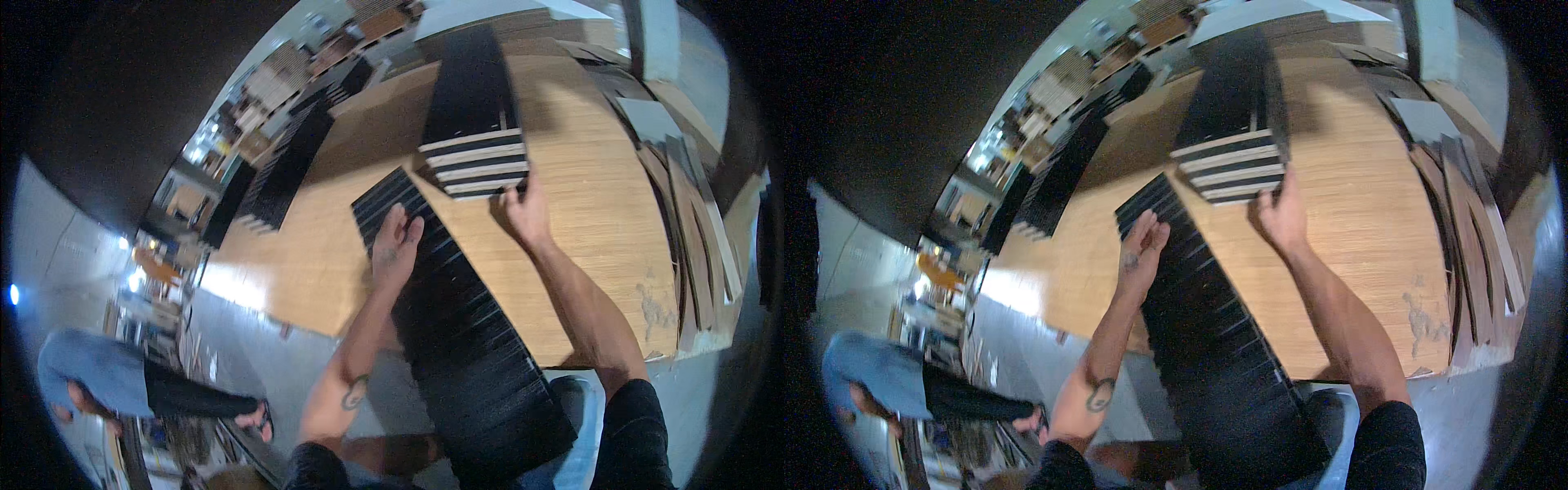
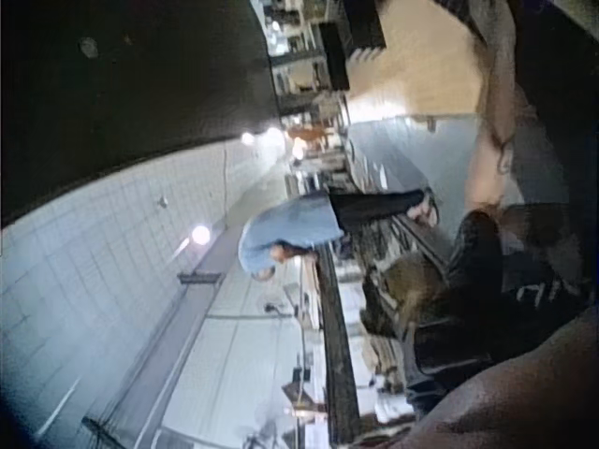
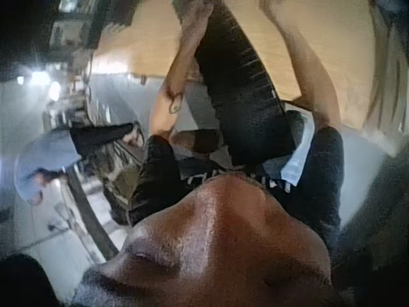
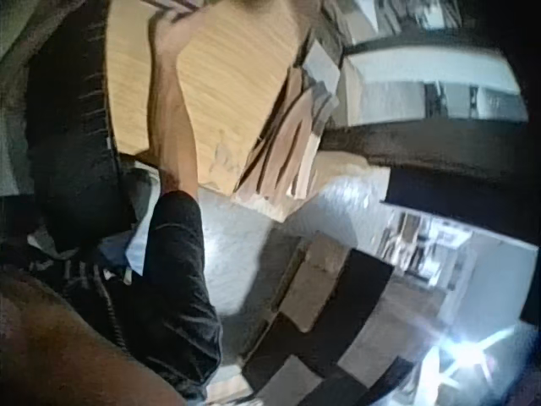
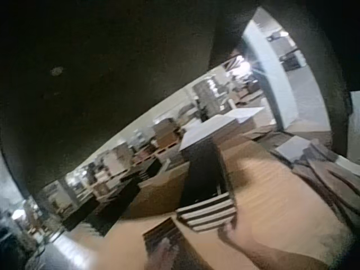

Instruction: The person picks up curved black wood components and stacks them on top of a pile on a wooden table, aligning them with the existing stack.

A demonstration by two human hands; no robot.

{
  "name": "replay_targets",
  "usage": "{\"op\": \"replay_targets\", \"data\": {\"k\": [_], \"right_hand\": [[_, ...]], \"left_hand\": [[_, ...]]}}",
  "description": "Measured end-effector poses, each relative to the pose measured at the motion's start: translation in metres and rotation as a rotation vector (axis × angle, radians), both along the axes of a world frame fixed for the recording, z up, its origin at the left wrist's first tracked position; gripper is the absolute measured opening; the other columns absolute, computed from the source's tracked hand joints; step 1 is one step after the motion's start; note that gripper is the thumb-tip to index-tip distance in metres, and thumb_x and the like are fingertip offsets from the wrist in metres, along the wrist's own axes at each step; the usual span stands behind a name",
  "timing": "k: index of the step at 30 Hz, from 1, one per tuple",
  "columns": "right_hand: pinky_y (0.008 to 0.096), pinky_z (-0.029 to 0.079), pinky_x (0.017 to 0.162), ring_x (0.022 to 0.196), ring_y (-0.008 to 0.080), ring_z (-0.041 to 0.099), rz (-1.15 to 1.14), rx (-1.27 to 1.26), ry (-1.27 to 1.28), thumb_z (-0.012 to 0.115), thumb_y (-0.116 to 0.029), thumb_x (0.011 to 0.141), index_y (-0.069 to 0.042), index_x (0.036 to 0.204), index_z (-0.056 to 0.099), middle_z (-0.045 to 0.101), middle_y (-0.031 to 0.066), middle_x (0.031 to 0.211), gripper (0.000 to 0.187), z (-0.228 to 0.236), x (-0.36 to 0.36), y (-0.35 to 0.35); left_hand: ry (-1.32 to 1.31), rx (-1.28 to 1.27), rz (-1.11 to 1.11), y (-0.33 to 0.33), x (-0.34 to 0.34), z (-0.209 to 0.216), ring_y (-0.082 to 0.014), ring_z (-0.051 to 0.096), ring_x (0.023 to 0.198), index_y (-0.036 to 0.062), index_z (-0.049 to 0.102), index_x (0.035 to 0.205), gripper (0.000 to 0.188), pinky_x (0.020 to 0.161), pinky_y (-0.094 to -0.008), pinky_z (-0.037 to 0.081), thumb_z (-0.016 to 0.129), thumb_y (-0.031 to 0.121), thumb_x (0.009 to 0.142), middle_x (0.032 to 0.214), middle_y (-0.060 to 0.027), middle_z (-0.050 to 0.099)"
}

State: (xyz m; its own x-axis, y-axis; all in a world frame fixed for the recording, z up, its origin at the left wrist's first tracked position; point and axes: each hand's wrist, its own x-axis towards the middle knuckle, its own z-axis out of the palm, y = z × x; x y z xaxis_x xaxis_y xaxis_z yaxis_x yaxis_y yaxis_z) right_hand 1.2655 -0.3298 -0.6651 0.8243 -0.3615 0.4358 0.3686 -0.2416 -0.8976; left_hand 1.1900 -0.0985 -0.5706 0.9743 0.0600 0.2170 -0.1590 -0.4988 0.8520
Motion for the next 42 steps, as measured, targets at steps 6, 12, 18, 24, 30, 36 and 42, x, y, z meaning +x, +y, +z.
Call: {"op": "replay_targets", "data": {"k": [6, 12, 18, 24, 30, 36, 42], "right_hand": [[0.0341, 0.046, 0.087, 0.099, 0.0274, 0.06, 0.104, 0.043, 0.08, 0.056, -0.014, 0.086, 0.002, 0.131, 0.041, 0.061, 0.0216, 0.109, 0.05, 0.01, -0.013, 0.009], [0.0326, 0.044, 0.09, 0.104, 0.0232, 0.058, 0.232, 0.237, -0.13, 0.053, -0.004, 0.089, 0.001, 0.124, 0.048, 0.061, 0.0164, 0.115, 0.036, -0.018, 0.01, -0.005], [0.0324, 0.032, 0.107, 0.131, 0.0265, 0.042, 0.368, -0.019, 0.291, 0.057, -0.031, 0.096, 0.003, 0.141, 0.037, 0.044, 0.0191, 0.142, 0.06, -0.021, -0.049, -0.036], [0.0357, 0.013, 0.117, 0.145, 0.0268, 0.017, 0.744, -0.035, 0.68, 0.059, -0.018, 0.094, 0.007, 0.147, 0.021, 0.02, 0.0204, 0.155, 0.07, 0.081, -0.247, 0.027], [0.0371, 0.013, 0.117, 0.145, 0.0292, 0.017, 0.69, 0.262, 0.701, 0.061, -0.022, 0.093, 0.009, 0.146, 0.02, 0.019, 0.0213, 0.155, 0.074, 0.091, -0.241, 0.104], [0.0381, 0.019, 0.114, 0.139, 0.0284, 0.03, 0.786, 0.26, 0.629, 0.061, -0.03, 0.092, 0.01, 0.144, 0.026, 0.034, 0.0197, 0.149, 0.074, 0.107, -0.159, 0.257], [0.0369, 0.025, 0.111, 0.136, 0.026, 0.033, 0.613, 0.223, 0.562, 0.059, -0.038, 0.092, 0.003, 0.148, 0.019, 0.042, 0.0179, 0.142, 0.079, 0.083, -0.042, 0.332]], "left_hand": [[0.229, -0.482, 0.17, 0.069, -0.182, -0.022, -0.024, 0.039, 0.134, -0.0015, 0.032, 0.143, 0.067, 0.104, -0.0387, 0.039, 0.062, 0.031, 0.094, 0.144, -0.0166, 0.04], [0.752, -0.697, 0.184, 0.01, -0.269, -0.032, -0.024, 0.054, 0.113, -0.003, 0.044, 0.134, 0.067, 0.098, -0.0376, 0.043, 0.062, 0.044, 0.091, 0.122, -0.0146, 0.058], [0.714, -1.017, 0.233, -0.025, -0.268, -0.096, -0.0248, 0.051, 0.117, -0.0077, 0.04, 0.134, 0.079, 0.101, -0.0351, 0.041, 0.07, 0.046, 0.085, 0.124, -0.0191, 0.055], [0.517, -1.032, 0.176, -0.018, -0.268, -0.082, -0.0174, 0.055, 0.103, -0.0036, 0.049, 0.124, 0.06, 0.092, -0.0315, 0.045, 0.071, 0.038, 0.086, 0.113, -0.0103, 0.061], [0.504, -1.064, 0.118, 0.088, -0.245, -0.058, -0.0178, 0.057, 0.1, -0.0035, 0.054, 0.12, 0.058, 0.092, -0.0314, 0.045, 0.073, 0.038, 0.084, 0.11, -0.0104, 0.062], [0.304, -0.883, 0.143, 0.242, -0.149, -0.058, -0.0232, 0.062, 0.1, -0.0021, 0.06, 0.117, 0.056, 0.09, -0.0352, 0.049, 0.076, 0.038, 0.081, 0.11, -0.0126, 0.066], [0.376, -0.051, 0.121, 0.345, 0.002, -0.027, -0.0365, 0.047, 0.126, -0.0062, 0.058, 0.12, 0.073, 0.102, -0.0475, 0.039, 0.053, 0.059, 0.087, 0.131, -0.0256, 0.052]]}}
